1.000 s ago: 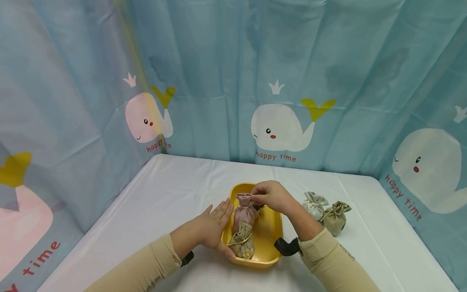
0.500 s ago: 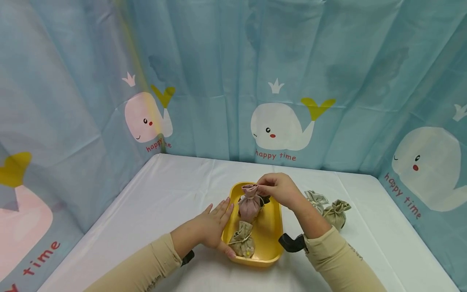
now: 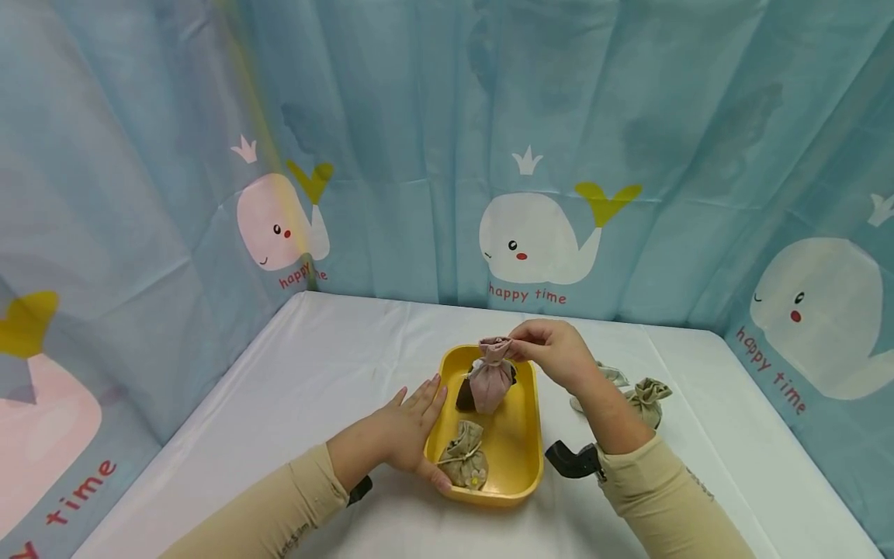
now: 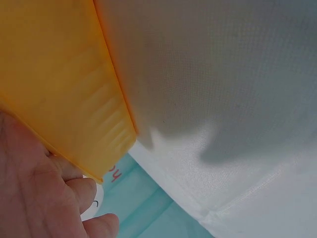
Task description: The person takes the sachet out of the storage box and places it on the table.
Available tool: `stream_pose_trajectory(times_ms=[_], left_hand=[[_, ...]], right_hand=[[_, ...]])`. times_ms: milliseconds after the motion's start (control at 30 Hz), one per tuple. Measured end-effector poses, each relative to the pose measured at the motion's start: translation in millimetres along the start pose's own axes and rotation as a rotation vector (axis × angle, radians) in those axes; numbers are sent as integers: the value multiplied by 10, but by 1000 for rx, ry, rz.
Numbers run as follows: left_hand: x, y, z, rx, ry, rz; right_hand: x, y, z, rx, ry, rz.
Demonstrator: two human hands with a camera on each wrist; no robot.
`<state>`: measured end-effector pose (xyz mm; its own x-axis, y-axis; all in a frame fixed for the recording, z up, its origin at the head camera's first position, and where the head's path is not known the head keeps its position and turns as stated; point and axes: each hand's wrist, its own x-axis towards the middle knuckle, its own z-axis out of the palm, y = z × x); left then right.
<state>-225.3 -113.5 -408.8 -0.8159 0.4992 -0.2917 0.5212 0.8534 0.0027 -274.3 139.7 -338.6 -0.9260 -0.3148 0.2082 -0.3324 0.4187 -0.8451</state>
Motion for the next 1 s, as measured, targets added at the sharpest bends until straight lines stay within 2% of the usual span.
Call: stream_pose_trajectory(times_ms=[367, 700, 1000], left_hand=[[9, 2, -15, 16, 0, 4], [-14, 19, -20, 18, 1, -6], [-1, 22, -19, 37, 4, -14]], right_hand=[[-114, -28, -243, 30, 68, -11], [-255, 65, -481, 42, 132, -27], [-353, 148, -638, 20, 154, 12]])
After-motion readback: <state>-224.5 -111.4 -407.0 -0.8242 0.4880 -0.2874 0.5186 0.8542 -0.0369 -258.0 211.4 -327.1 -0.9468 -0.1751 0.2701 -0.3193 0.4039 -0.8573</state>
